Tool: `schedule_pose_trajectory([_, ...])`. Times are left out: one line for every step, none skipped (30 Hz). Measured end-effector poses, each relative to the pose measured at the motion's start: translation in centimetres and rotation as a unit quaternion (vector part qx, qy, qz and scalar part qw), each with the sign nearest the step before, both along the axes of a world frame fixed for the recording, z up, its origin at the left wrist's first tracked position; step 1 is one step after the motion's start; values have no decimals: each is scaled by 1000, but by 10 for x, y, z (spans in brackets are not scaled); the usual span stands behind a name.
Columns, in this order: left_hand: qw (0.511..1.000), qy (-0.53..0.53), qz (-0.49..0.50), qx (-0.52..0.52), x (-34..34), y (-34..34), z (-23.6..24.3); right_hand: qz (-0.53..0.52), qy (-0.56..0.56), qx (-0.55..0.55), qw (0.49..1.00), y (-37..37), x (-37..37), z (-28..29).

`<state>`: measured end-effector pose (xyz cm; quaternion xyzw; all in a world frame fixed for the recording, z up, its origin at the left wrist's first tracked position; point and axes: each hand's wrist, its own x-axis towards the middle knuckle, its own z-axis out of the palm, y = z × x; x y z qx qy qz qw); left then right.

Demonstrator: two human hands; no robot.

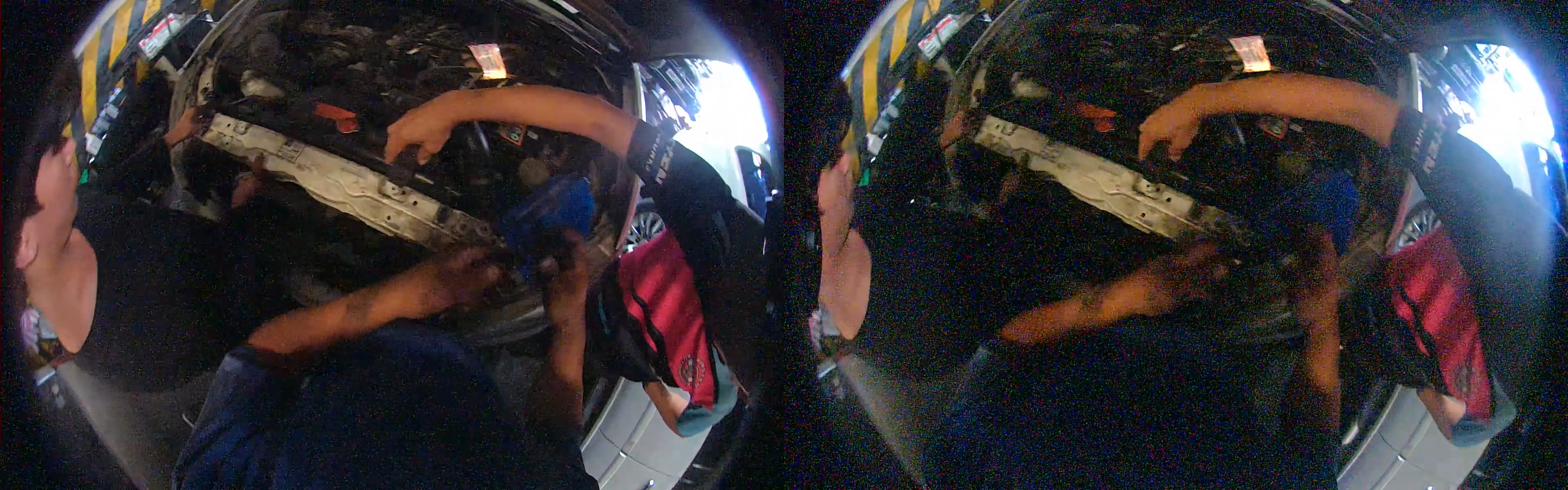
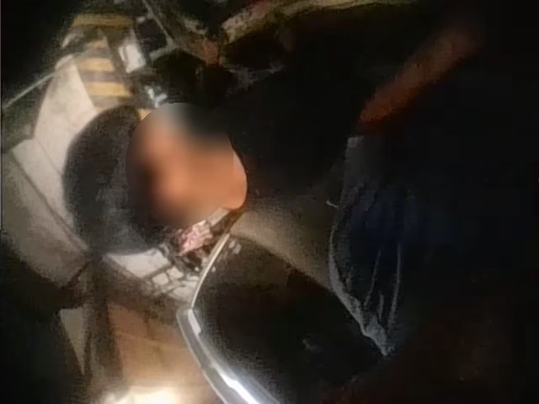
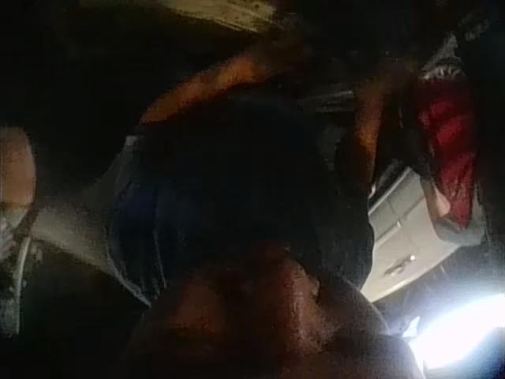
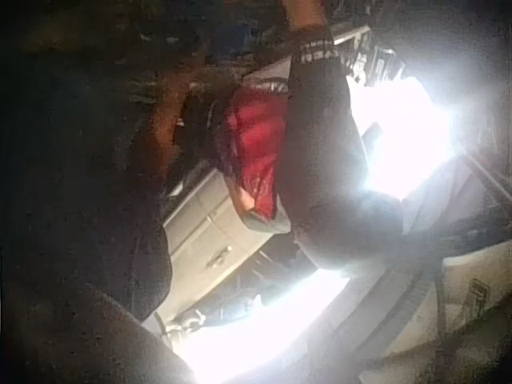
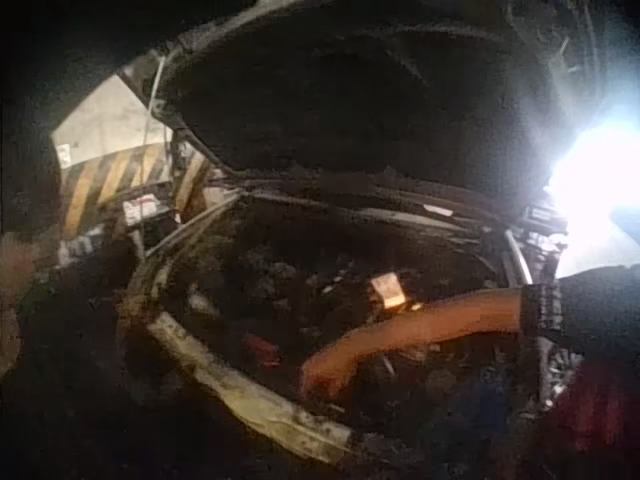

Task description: The person works on the front engine bay of a car with others, using a wrench and handling various parts. They move a blue tray and manipulate components near the radiator and headlights.

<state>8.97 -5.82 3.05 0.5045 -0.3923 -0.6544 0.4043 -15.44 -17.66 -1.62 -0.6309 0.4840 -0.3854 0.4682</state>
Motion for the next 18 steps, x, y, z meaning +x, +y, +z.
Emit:
schedule_pose_trajectory([997,-9,-35,-67,3,0,-4,14,-9,8,1000,6,10,-2])
schedule_pose_trajectory([989,-24,-71,-131,7,-2,-7,27,-19,16,999,10,19,-4])
schedule_pose_trajectory([990,-38,-56,-124,11,-2,-10,38,-25,23,999,13,25,-5])
schedule_pose_trajectory([981,-64,-58,-175,14,-2,-12,45,-31,30,998,16,29,-6])
schedule_pose_trajectory([968,-91,-59,-225,19,0,-11,55,-37,37,997,18,35,-6])
schedule_pose_trajectory([969,-107,-47,-218,25,4,-8,67,-44,45,996,21,42,-8])
schedule_pose_trajectory([976,-112,-56,-181,27,9,-6,78,-46,50,995,22,47,-9])
schedule_pose_trajectory([981,-115,-64,-142,30,13,-5,91,-51,55,993,24,55,-11])
schedule_pose_trajectory([982,-125,-51,-136,34,15,-6,106,-56,62,991,27,64,-13])
schedule_pose_trajectory([983,-96,-70,-142,37,15,-9,117,-58,65,989,28,70,-13])
schedule_pose_trajectory([983,-85,-74,-145,42,18,-11,131,-61,68,987,30,77,-13])
schedule_pose_trajectory([984,-75,-77,-145,47,21,-12,144,-65,70,985,32,85,-14])
schedule_pose_trajectory([986,-60,-89,-129,48,14,-14,140,-66,70,985,33,93,1])
schedule_pose_trajectory([987,-46,-103,-112,49,6,-16,134,-66,69,986,30,93,3])
schedule_pose_trajectory([986,-44,-114,-112,52,-4,-18,125,-66,66,988,23,88,-7])
schedule_pose_trajectory([982,-29,-124,-136,61,-3,-19,136,-65,66,986,24,94,-5])
schedule_pose_trajectory([977,-14,-138,-161,68,-4,-20,142,-62,65,986,23,99,-4])
schedule_pose_trajectory([977,-13,-138,-161,73,-7,-22,143,-58,64,986,22,102,-2])
